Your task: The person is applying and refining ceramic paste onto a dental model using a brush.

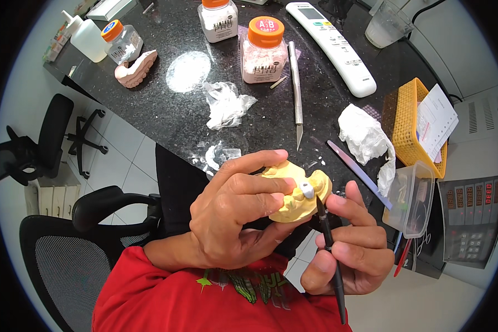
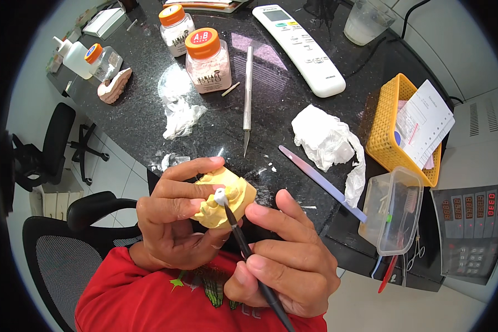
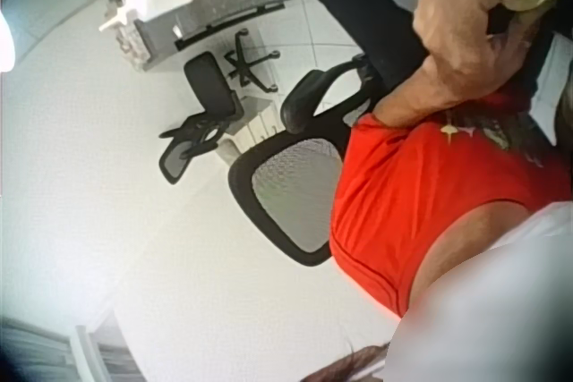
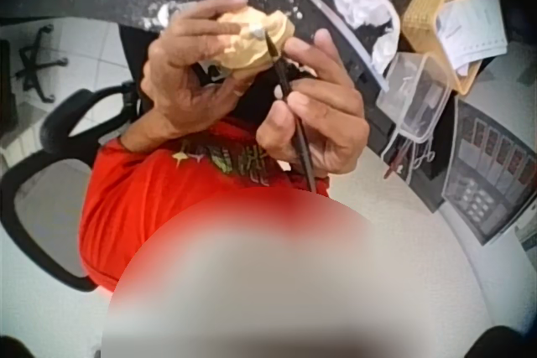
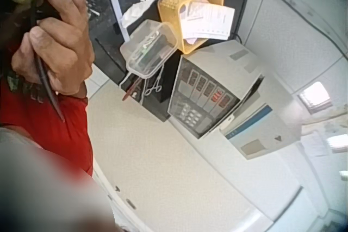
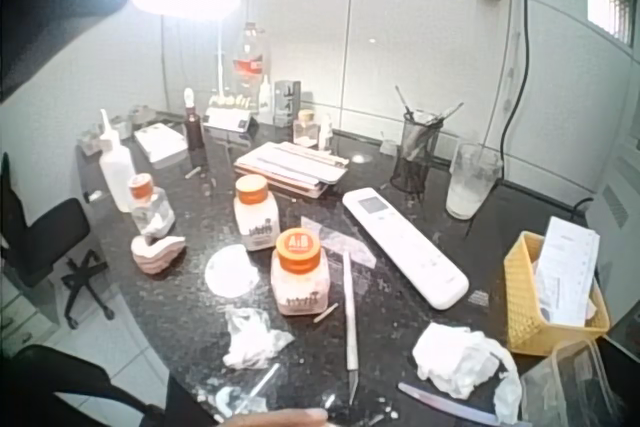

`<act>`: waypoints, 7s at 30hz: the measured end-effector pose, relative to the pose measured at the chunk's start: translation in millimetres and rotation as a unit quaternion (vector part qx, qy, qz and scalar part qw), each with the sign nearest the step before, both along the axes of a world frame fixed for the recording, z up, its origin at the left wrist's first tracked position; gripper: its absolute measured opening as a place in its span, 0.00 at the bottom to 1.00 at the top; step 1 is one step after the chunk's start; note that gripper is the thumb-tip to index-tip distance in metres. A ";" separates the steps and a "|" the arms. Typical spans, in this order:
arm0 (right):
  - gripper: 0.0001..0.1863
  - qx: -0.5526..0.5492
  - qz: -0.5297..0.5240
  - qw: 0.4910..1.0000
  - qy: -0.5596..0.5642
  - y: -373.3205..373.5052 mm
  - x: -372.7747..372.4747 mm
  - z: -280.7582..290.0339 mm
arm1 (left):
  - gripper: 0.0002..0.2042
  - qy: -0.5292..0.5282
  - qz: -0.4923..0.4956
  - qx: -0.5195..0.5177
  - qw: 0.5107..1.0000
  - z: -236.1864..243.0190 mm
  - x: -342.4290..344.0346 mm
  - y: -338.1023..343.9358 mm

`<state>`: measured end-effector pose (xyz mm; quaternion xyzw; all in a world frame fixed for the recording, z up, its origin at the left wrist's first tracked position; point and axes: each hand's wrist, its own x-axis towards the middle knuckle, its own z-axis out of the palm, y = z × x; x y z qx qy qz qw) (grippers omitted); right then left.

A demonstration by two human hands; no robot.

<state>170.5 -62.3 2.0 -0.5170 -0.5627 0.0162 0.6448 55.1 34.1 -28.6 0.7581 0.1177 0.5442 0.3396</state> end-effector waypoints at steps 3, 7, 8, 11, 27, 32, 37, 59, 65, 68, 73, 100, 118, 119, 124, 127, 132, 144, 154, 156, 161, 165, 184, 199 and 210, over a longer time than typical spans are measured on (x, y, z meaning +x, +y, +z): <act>0.13 -0.008 0.001 1.000 -0.012 -2.2 2.5 5.5 | 0.25 -0.002 -0.009 -0.002 1.000 2.6 -1.1 -1.5; 0.12 -0.016 0.006 0.999 -0.031 -1.3 3.2 5.3 | 0.27 0.025 -0.043 -0.014 0.999 2.3 -5.9 -1.1; 0.12 -0.020 0.006 0.999 -0.036 -1.1 3.3 5.5 | 0.27 0.025 -0.044 -0.014 0.999 1.9 -6.0 -0.8; 0.11 -0.018 0.001 0.999 -0.036 -0.8 3.0 4.7 | 0.27 0.027 -0.049 -0.015 0.998 1.3 -6.3 -0.7; 0.12 -0.023 -0.008 0.999 -0.046 -0.3 2.1 5.8 | 0.27 0.023 -0.049 -0.018 0.998 1.6 -7.1 -0.4; 0.12 0.005 -0.001 1.000 -0.009 -1.3 2.6 2.9 | 0.27 0.025 -0.052 -0.018 0.998 1.5 -5.6 -1.4; 0.11 -0.004 -0.005 1.000 -0.013 0.7 1.3 3.2 | 0.28 0.010 -0.044 -0.023 0.999 -1.6 -6.3 -1.4; 0.14 0.036 -0.001 0.998 0.053 5.3 0.3 -2.6 | 0.23 -0.054 0.009 -0.044 0.998 3.7 1.1 2.5; 0.14 0.069 -0.026 0.985 0.154 4.0 -3.0 3.9 | 0.23 -0.034 0.002 -0.055 0.998 7.8 -3.0 2.7; 0.15 -0.029 -0.009 0.994 0.108 5.9 4.3 6.0 | 0.23 -0.011 -0.048 -0.105 0.993 12.0 -7.5 2.8; 0.18 -0.045 0.004 0.986 0.159 3.3 -6.7 12.1 | 0.24 -0.012 -0.171 -0.219 0.961 20.2 -15.1 3.0; 0.18 -0.015 -0.005 0.999 -0.029 5.1 -19.9 11.0 | 0.33 -0.060 -0.234 -0.420 0.875 42.2 -10.6 2.3; 0.15 -0.031 0.047 0.994 -0.094 -14.2 10.9 7.0 | 0.32 0.100 -0.157 -0.161 0.969 35.7 3.7 36.1; 0.15 -0.032 0.048 0.994 -0.093 -14.1 11.0 6.3 | 0.32 0.097 -0.154 -0.149 0.972 34.5 3.9 35.7; 0.20 -0.006 0.032 0.997 -0.076 -12.1 8.8 2.9 | 0.32 0.115 -0.154 -0.184 0.964 38.2 0.8 33.6; 0.21 -0.008 0.040 0.995 -0.087 -10.9 9.5 6.5 | 0.32 0.116 -0.151 -0.167 0.967 38.2 1.4 33.8; 0.21 -0.008 0.030 0.996 -0.084 -9.8 7.2 5.5 | 0.32 0.113 -0.141 -0.156 0.971 35.6 1.8 32.6; 0.19 -0.014 0.021 0.997 -0.078 -9.3 6.0 6.0 | 0.32 0.115 -0.140 -0.158 0.971 36.2 1.3 32.5; 0.18 -0.009 0.014 0.998 -0.068 -9.0 4.5 6.5 | 0.32 0.112 -0.139 -0.148 0.973 34.4 1.4 33.9; 0.18 -0.009 0.012 0.997 -0.070 -9.2 4.4 4.6 | 0.32 0.112 -0.141 -0.144 0.973 33.9 1.7 34.0; 0.18 -0.017 0.016 0.997 -0.069 -9.6 3.9 6.6 | 0.31 0.112 -0.139 -0.129 0.975 34.2 1.1 34.4; 0.19 -0.013 0.011 0.997 -0.070 -9.5 3.7 6.2 | 0.31 0.113 -0.142 -0.127 0.975 32.9 0.9 35.2; 0.20 -0.021 0.026 0.997 -0.076 -9.7 5.4 7.7 | 0.31 0.109 -0.139 -0.116 0.977 31.7 1.8 35.0; 0.20 -0.013 0.022 0.996 -0.088 -8.3 5.4 6.6 | 0.30 0.104 -0.141 -0.116 0.978 30.5 1.7 33.7; 0.18 0.008 0.037 0.995 -0.087 -7.5 9.4 4.8 | 0.30 0.100 -0.126 -0.043 0.986 24.7 3.3 35.0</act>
